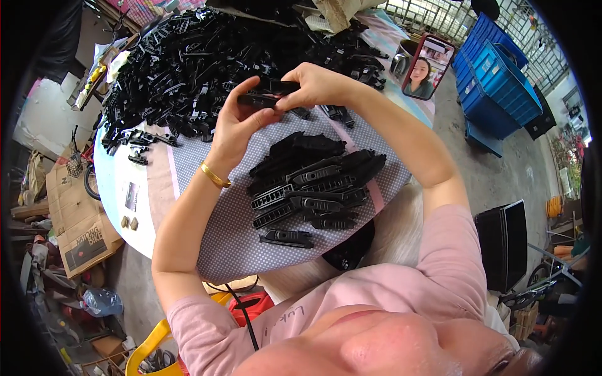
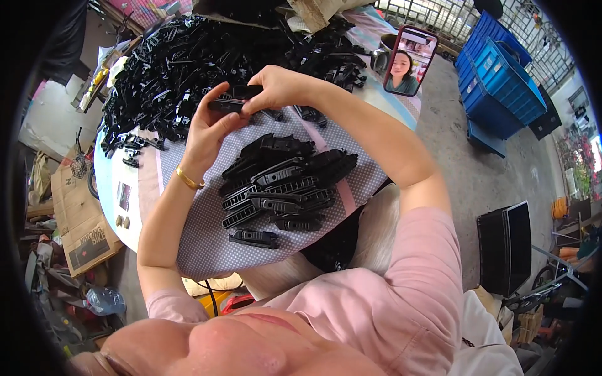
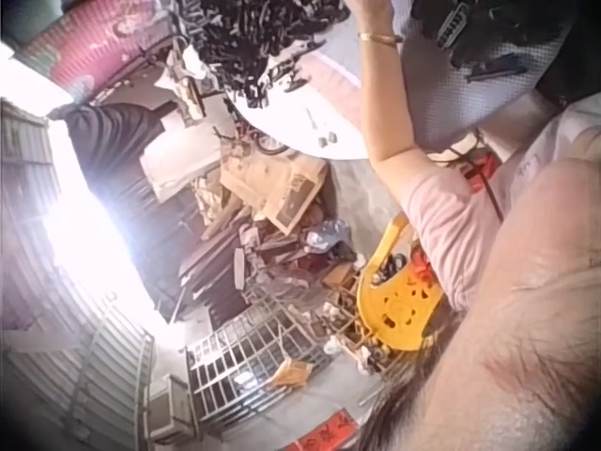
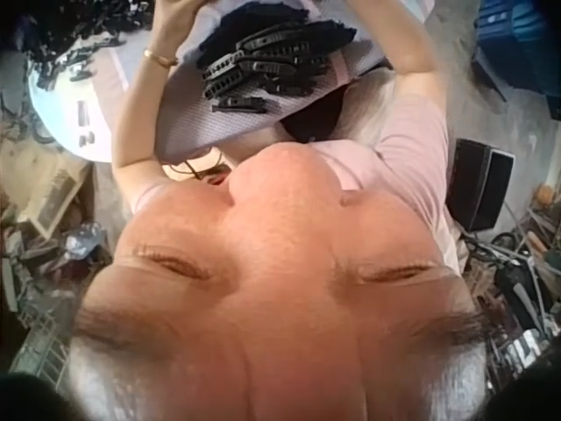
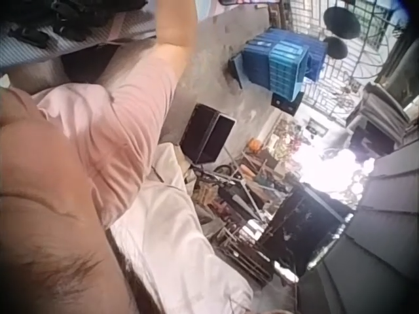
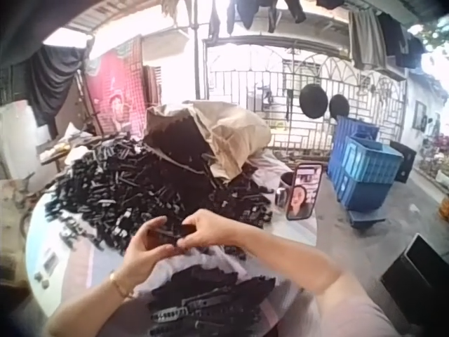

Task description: The recorder is sorting and inspecting a large quantity of black plastic hair clips on a round table.

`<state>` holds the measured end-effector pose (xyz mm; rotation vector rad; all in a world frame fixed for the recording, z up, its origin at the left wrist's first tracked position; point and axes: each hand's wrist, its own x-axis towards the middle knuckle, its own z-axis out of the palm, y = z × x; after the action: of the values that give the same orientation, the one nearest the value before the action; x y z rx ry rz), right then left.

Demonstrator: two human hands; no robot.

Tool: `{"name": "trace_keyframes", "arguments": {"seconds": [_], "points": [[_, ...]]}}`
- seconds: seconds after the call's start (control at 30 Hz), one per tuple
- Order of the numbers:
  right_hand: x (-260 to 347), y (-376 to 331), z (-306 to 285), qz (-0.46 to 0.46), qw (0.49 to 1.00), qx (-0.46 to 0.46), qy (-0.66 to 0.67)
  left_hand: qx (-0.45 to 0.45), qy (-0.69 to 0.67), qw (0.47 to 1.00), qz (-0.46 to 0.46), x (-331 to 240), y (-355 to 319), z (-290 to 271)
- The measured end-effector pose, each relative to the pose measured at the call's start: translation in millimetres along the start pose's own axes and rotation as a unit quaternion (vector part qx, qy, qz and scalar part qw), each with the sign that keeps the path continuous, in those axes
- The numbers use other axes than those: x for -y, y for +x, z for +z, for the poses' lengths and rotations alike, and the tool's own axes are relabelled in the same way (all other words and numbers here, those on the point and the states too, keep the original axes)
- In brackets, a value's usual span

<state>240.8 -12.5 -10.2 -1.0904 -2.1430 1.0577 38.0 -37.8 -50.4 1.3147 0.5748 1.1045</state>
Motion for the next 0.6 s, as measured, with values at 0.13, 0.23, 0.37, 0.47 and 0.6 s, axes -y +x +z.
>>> {"name": "trace_keyframes", "arguments": {"seconds": [0.13, 0.23, 0.37, 0.47, 0.6], "points": [[-4, 8, 16, -0.013, 0.997, -0.059, 0.046, -0.089, 0.024, 0.995, -0.022, -7, -2, -9], [-5, -2, 7, 0.010, 0.991, -0.134, 0.023, -0.082, 0.052, 0.995, -0.019, -3, 5, -4], [-6, -9, 7, 0.049, 0.964, -0.124, 0.229, -0.077, 0.079, 0.994, -0.026, 0, 3, -5], [-9, -10, 19, -0.029, 0.980, -0.126, 0.150, -0.084, 0.086, 0.992, -0.043, -1, 0, -3], [0, -14, 35, -0.216, 0.950, -0.205, -0.096, -0.094, 0.072, 0.992, -0.045, 2, -2, -2]]}}
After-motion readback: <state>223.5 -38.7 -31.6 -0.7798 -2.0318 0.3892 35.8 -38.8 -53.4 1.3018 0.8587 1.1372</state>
